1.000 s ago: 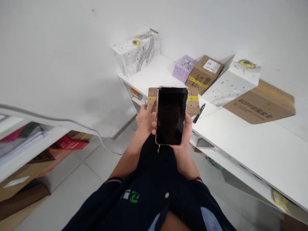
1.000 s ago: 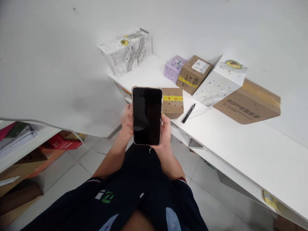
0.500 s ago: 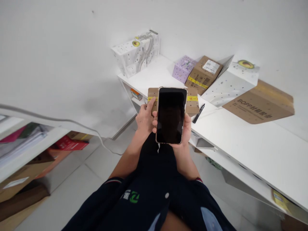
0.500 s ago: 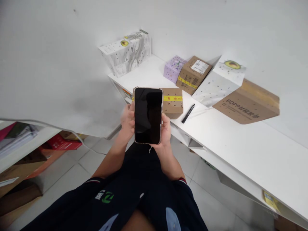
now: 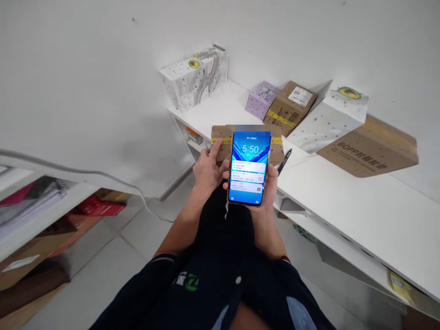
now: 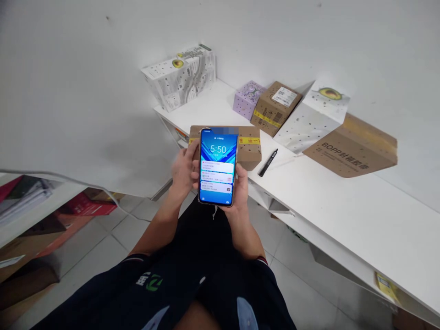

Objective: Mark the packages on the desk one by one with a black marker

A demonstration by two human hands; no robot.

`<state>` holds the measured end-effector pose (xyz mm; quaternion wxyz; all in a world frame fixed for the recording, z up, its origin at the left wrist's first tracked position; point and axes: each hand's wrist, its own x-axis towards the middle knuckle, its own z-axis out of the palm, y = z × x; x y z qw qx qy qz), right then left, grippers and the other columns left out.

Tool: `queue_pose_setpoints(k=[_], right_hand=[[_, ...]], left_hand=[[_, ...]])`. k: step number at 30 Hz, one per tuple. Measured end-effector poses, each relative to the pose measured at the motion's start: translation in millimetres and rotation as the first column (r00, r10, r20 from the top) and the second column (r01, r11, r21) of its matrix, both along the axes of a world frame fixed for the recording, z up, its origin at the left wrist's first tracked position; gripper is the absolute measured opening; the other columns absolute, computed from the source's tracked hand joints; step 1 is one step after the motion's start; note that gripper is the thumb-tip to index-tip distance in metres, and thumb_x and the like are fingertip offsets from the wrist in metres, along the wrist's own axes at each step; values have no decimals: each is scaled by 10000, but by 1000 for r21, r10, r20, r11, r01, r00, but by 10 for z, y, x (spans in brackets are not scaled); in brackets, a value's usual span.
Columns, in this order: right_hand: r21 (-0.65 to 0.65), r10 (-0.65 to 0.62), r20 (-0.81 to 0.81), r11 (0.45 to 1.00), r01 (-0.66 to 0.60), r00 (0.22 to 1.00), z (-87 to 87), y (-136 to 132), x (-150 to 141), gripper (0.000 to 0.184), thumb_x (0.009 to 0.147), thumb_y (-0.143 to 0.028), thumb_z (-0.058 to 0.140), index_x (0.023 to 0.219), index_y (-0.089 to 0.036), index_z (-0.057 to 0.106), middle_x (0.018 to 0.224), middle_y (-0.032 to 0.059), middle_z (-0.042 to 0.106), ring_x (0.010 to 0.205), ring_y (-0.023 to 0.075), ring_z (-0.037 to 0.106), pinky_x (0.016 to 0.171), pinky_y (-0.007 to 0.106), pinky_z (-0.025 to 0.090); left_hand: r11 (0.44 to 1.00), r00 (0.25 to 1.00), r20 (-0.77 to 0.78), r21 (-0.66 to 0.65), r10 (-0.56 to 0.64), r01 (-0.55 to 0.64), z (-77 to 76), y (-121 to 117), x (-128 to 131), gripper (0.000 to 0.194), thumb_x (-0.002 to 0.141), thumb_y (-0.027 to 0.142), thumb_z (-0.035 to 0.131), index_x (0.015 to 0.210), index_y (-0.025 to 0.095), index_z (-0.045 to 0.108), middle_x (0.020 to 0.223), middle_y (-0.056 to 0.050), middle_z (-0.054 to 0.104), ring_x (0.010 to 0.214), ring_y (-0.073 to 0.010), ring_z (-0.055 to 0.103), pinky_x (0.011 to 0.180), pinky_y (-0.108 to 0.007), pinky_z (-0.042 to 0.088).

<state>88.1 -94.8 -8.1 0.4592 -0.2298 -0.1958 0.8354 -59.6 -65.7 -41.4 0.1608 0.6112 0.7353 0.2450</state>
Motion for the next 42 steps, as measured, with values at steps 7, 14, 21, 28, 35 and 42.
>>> queue_pose_setpoints(k=[7,14,21,28,35,42], right_hand=[[170,-412,291,910,377,863,26,-47,630,605,794,-683,502,1211,-271,652,1200,70,718,1025,264,715,832,463,616],[624,-574,769,577,528,-282,-476,56,1646,645,780,-509,578,1344,-196,589,1202,115,657,1035,239,661,962,411,508],[467,-165,663,853,232,-731,-916,99,2092,644,830,-443,599,1404,-151,591,1260,224,610,1154,394,573,1003,540,435],[385,-88,648,895,226,-756,-1043,223,2173,608,857,-471,623,1397,-197,572,1312,219,566,1182,393,526,987,586,425],[348,-41,687,895,279,-725,-1023,334,2206,589,879,-467,626,1390,-179,577,1398,233,546,1291,424,466,1044,633,377],[786,-650,590,599,155,-479,-1031,319,1800,375,955,-469,551,1190,-213,691,1367,226,576,1333,318,464,1196,504,264]], left_hand=[[997,989,-132,9,-69,71,101,31,-63,901,837,690,638,1596,324,322,1273,-134,594,1174,-342,603,948,-418,510],[999,991,-134,48,-13,19,57,200,-28,856,851,611,658,1585,293,352,1260,-162,601,1172,-362,602,967,-434,504],[981,974,-125,72,190,-182,187,696,-201,851,852,582,649,1579,258,350,1291,-220,571,1216,-429,558,968,-545,486],[953,948,-113,87,298,-290,341,1218,-592,870,909,690,564,1542,155,301,1455,-179,373,1316,-401,478,1053,-579,421],[933,932,-82,107,353,-344,258,1719,-801,955,875,835,393,1490,117,255,1540,-186,232,1353,-398,404,1074,-614,357],[924,927,-222,308,302,-227,328,1583,-323,910,961,546,606,1605,198,64,1606,-195,155,1433,-443,223,1124,-608,216]])
